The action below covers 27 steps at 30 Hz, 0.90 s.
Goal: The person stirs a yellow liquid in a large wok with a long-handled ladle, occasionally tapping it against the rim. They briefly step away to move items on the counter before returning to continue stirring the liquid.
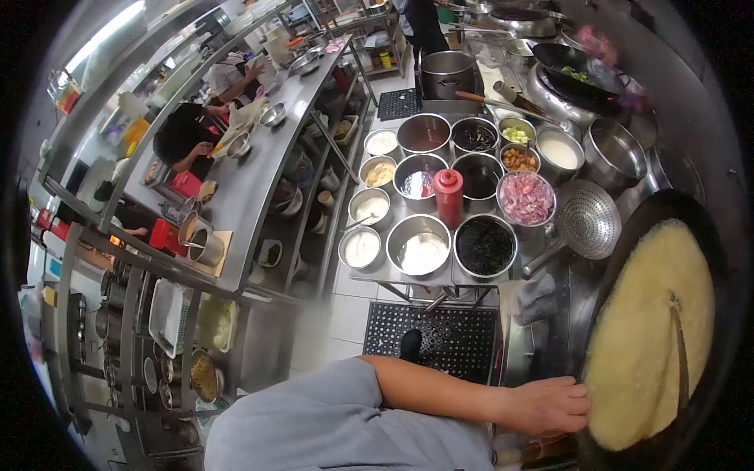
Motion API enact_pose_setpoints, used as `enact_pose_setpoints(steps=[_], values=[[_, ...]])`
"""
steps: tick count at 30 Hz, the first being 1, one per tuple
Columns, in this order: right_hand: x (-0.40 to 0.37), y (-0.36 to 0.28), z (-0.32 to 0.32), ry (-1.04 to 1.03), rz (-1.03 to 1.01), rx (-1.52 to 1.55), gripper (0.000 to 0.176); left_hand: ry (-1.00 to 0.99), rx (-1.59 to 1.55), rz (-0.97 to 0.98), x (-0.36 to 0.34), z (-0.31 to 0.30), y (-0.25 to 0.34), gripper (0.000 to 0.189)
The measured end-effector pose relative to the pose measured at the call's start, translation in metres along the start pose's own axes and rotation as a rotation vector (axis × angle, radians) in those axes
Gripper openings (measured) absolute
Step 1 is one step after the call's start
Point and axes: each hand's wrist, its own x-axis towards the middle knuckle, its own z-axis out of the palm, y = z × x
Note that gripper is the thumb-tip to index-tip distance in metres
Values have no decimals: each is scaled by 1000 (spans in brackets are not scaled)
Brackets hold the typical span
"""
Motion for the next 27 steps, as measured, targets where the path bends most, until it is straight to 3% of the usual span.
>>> enact_pose_setpoints(steps=[5,8,10,11,13,15,19,20,22,27], values=[[-28,15,48,238,-169,-60,42,-47,-7,4,1,-6,-1,22],[-60,3,83,295,-134,-146,44,-60,-46,8,0,-5,-2,21],[-84,13,73,167,-209,-179,46,-81,-73,10,3,-5,-3,21],[-100,27,35,-36,-270,-468,38,-109,-88,7,4,-7,-4,21],[-136,39,6,-68,-112,-344,33,-171,-112,18,7,-14,-3,21],[-167,39,-6,-49,-11,-267,30,8,-199,80,7,-20,-2,21],[-172,-1,49,77,-14,-264,30,-279,-131,41,13,-28,-2,28],[-169,-15,63,145,29,-375,29,-282,-129,63,15,-31,0,32],[-156,-40,79,8,-82,-284,33,-290,-174,110,15,-35,1,36],[-166,-91,85,78,-60,-453,33,-291,-216,129,12,-41,-4,37]])
